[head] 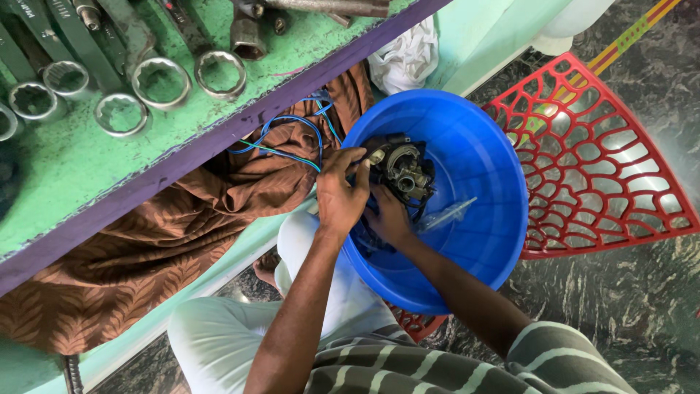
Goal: The person organizes various mechanical components and tools, handling a carburetor, metal plates, and numerous wrenches while sorting items into a blue basin.
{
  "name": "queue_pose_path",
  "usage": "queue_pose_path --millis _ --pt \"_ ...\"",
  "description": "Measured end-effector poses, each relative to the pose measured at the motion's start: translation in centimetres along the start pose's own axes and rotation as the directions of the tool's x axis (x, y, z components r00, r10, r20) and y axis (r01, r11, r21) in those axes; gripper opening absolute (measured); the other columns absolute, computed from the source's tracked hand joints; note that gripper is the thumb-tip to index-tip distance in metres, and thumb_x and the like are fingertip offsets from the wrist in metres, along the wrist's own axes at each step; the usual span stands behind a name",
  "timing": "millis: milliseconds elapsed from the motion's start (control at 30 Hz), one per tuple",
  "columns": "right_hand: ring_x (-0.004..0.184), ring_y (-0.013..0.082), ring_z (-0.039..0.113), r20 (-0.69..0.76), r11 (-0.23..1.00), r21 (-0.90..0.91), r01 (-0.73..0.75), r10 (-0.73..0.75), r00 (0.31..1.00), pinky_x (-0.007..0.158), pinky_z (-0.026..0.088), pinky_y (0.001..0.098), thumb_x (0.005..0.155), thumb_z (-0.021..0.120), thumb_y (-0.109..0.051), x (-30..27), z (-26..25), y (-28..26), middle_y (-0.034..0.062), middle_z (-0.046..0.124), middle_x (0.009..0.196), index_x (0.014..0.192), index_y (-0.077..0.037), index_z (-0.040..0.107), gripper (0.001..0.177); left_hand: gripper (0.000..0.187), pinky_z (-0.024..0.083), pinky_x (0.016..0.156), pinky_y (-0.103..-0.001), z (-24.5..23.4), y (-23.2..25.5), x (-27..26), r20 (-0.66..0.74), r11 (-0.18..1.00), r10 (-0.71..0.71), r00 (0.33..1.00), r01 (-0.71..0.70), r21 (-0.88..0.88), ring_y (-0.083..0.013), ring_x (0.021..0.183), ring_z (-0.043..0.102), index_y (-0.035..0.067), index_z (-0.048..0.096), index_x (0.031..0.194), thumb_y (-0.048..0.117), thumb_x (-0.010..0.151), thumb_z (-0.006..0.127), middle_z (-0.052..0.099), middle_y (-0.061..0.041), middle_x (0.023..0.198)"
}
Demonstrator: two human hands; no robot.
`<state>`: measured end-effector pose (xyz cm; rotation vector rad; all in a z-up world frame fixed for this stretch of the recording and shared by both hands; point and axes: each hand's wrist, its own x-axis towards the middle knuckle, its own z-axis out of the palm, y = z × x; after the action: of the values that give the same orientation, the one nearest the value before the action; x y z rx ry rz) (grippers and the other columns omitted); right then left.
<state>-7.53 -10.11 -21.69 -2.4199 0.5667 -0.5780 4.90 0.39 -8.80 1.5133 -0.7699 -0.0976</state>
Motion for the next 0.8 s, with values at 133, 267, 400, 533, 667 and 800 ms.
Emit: queue_pose_path --millis 133,267,400,533,667,800 --pt "0.097 0.0372 0.070 0.017 0.997 0.064 0.037 -0.038 0.999 0.078 0.060 0.0412 0.082 0.078 -0.008 0.6 -1.9 -0.9 0.0184 0.066 0.122 0.134 -0.004 0.057 0.056 0.020 0.063 0.082 -0.031 0.0 0.0 0.0 -0.004 1.000 0.002 1.000 -0.002 -0.010 -0.0256 0.096 0.075 0.000 0.072 0.111 0.001 0.091 0.070 0.074 -0.014 0.110" --pt "0.078 0.0311 0.075 -0.049 0.999 0.012 0.052 -0.052 0.997 0.068 0.060 0.0387 0.086 0.080 -0.012 1.1 -3.2 -1.1 0.0170 0.073 0.109 0.124 -0.003 0.066 0.042 0.019 0.063 0.082 -0.031 0.1 -0.1 -0.1 -0.016 1.000 0.008 1.000 -0.008 -0.003 -0.0255 0.095 0.075 0.000 0.072 0.110 0.001 0.091 0.071 0.073 -0.014 0.110" --pt "0.083 0.0236 0.079 -0.179 0.990 0.121 0.079 -0.057 0.982 0.068 0.062 0.0315 0.097 0.071 -0.007 1.5 -3.8 -0.2 0.0153 0.076 0.103 0.115 0.000 0.071 0.019 0.016 0.064 0.080 -0.031 0.3 -0.1 -0.1 -0.032 1.000 0.008 0.999 -0.008 0.010 -0.0257 0.094 0.075 0.000 0.073 0.107 0.001 0.091 0.071 0.074 -0.014 0.109" --pt "0.080 0.0175 0.079 -0.217 0.954 0.300 -0.016 0.085 0.972 0.063 0.060 0.0271 0.100 0.066 -0.002 1.6 -3.6 0.9 0.0140 0.077 0.099 0.115 0.002 0.071 0.016 0.012 0.063 0.080 -0.030 0.6 -0.4 -0.2 -0.057 1.000 0.026 0.998 -0.025 0.010 -0.0251 0.093 0.075 0.000 0.075 0.104 0.003 0.093 0.073 0.074 -0.013 0.108" --pt "0.072 0.0160 0.078 -0.241 0.948 0.318 0.015 0.065 0.968 0.060 0.060 0.0264 0.101 0.065 -0.004 1.8 -3.7 1.0 0.0130 0.078 0.096 0.116 0.003 0.071 0.018 0.011 0.059 0.076 -0.032 0.6 -0.1 -0.1 -0.058 0.997 0.041 0.997 -0.038 0.061 -0.0237 0.085 0.074 0.002 0.078 0.097 0.008 0.087 0.077 0.075 -0.012 0.106" --pt "0.072 0.0132 0.076 -0.280 0.884 0.451 0.127 0.005 0.960 0.062 0.061 0.0256 0.102 0.063 -0.004 2.8 -4.4 -1.0 0.0116 0.077 0.096 0.117 0.006 0.069 0.019 0.012 0.056 0.079 -0.036 0.3 1.0 0.4 -0.069 0.980 0.158 0.985 -0.148 0.130 -0.0279 0.091 0.072 0.004 0.080 0.087 0.013 0.080 0.084 0.075 -0.012 0.103"
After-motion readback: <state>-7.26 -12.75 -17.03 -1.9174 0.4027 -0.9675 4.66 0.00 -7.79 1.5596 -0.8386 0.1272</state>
